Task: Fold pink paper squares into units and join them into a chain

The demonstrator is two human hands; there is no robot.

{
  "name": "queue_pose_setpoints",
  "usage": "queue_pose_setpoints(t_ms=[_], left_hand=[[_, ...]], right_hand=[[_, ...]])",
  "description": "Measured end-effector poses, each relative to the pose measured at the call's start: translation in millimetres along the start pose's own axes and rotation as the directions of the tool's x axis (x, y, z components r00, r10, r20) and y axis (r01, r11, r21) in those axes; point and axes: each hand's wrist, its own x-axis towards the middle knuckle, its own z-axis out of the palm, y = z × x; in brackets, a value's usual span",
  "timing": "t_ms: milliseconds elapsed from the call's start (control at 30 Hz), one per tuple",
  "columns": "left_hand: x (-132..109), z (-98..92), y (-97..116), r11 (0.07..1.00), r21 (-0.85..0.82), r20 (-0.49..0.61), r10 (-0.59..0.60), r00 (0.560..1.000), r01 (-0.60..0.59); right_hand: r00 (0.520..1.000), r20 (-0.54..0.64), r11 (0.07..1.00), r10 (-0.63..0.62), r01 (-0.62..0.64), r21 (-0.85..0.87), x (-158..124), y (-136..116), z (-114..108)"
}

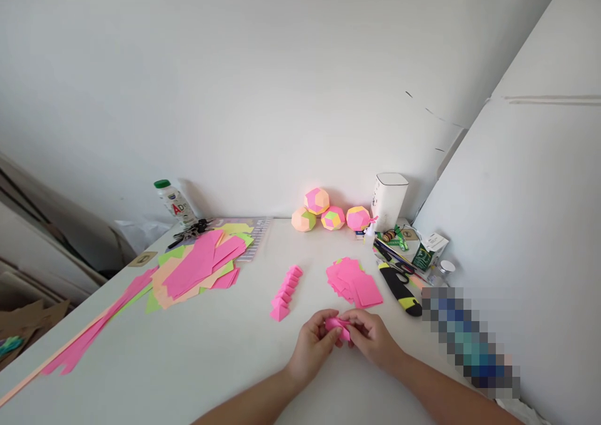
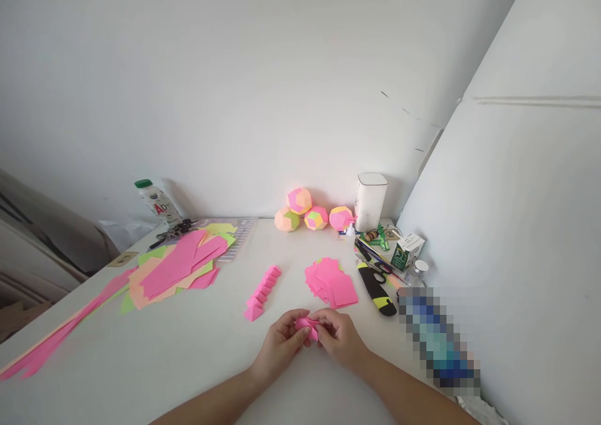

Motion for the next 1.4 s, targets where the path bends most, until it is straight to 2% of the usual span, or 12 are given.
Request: queue_pose_setpoints(t_ms=[100,300,467,833,1067,1400], left_hand=[[1,-0.9,-2,0.999,0.031,0.012,0.028,1.000,-0.028],[-1,-1.6,0,0.974,0.114,0.003,0.195,0.981,-0.194],[-3,-1.0,5,0.991,0.112,0.060,0.071,0.996,-0.078],[-4,-2.3,6,0.970,0.165,0.045,0.174,0.984,-0.179],[-2,-5.0,0,0.962,0.157,0.042,0.221,0.974,-0.225],[-3,-6.8,2,0.959,0.116,0.084,0.249,0.965,-0.258]], right_hand=[[1.000,0.012,1.000,-0.021,0.021,0.021,-2,-7,0],[0.997,0.020,0.996,-0.078,0.079,-0.036,-2,-7,2],[0.999,0.002,0.998,-0.038,0.038,-0.058,-1,1,3],[0.998,-0.053,0.997,-0.016,0.011,-0.082,-1,3,4],[0.999,-0.030,0.996,-0.021,0.018,-0.088,0,2,3],[1.000,0.005,0.998,-0.007,0.007,-0.060,-1,3,2]])
